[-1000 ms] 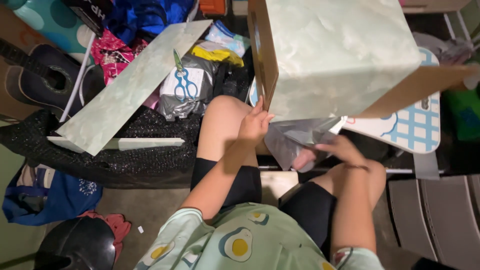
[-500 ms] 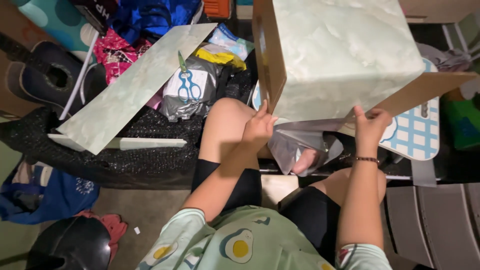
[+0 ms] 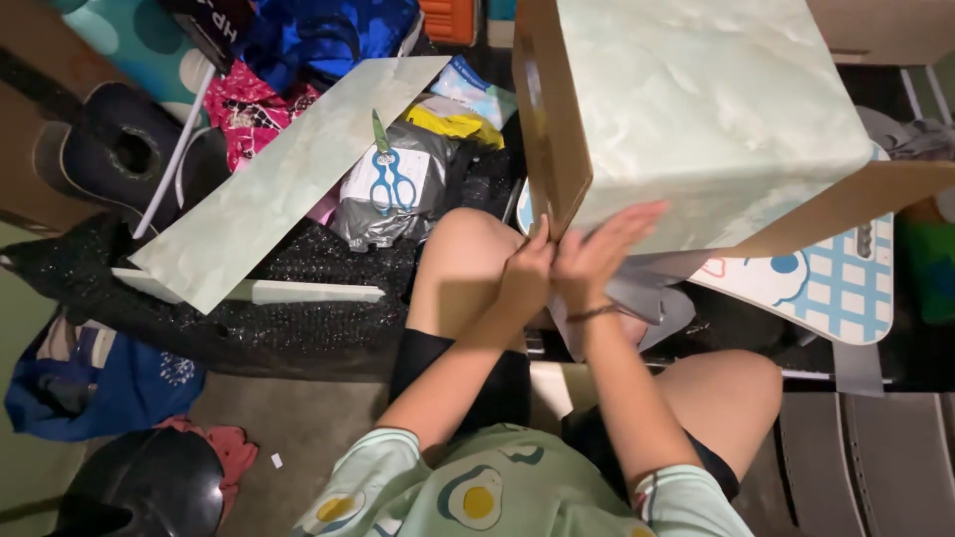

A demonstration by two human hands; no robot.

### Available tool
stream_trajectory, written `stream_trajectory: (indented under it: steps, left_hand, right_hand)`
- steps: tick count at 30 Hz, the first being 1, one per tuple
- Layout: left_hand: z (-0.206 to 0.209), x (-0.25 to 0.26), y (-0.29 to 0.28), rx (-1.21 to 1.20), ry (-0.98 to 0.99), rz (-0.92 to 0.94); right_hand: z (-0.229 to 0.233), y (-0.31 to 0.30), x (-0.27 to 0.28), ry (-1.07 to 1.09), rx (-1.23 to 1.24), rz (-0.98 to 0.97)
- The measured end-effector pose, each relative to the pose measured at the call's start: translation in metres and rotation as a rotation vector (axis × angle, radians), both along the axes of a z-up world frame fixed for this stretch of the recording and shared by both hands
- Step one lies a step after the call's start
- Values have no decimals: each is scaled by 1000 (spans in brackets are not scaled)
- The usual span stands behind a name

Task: The person wraps a cardboard box with a sheet of marble-patterned paper. They smooth the paper over the top and sides, fold the edges, and tuck the paper into the box to secure it.

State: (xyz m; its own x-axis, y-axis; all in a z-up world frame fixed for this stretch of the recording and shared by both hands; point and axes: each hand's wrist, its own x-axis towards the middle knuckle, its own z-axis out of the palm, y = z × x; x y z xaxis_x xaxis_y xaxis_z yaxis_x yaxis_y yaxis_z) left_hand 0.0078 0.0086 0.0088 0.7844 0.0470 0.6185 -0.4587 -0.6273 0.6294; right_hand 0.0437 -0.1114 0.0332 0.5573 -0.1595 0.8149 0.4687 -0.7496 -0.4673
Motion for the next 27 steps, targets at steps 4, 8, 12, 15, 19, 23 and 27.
stream_trajectory:
  steps: [4,8,12,15,19,23,27]
  left_hand:
    - [-38,9,-3,189,-79,90]
    - [-2,1,2,5,56,2]
    - [-5,2,-1,-10,39,11]
    - [-1,5,5,22,64,-1]
    - [-9,8,7,56,59,-46]
    - [11,3,9,4,67,-60]
    - [15,-2,10,18,85,-81]
  right_hand:
    - [-18,-25,-12,55,-307,184]
    - [40,-106,3,14,-689,358]
    - [159,-164,19,10,-676,131]
    - [191,-171,24,167,-810,129]
    - [180,-165,27,33,-873,105]
    - [177,-141,15,6,-864,52]
    - [177,-108,2,12,-922,-18]
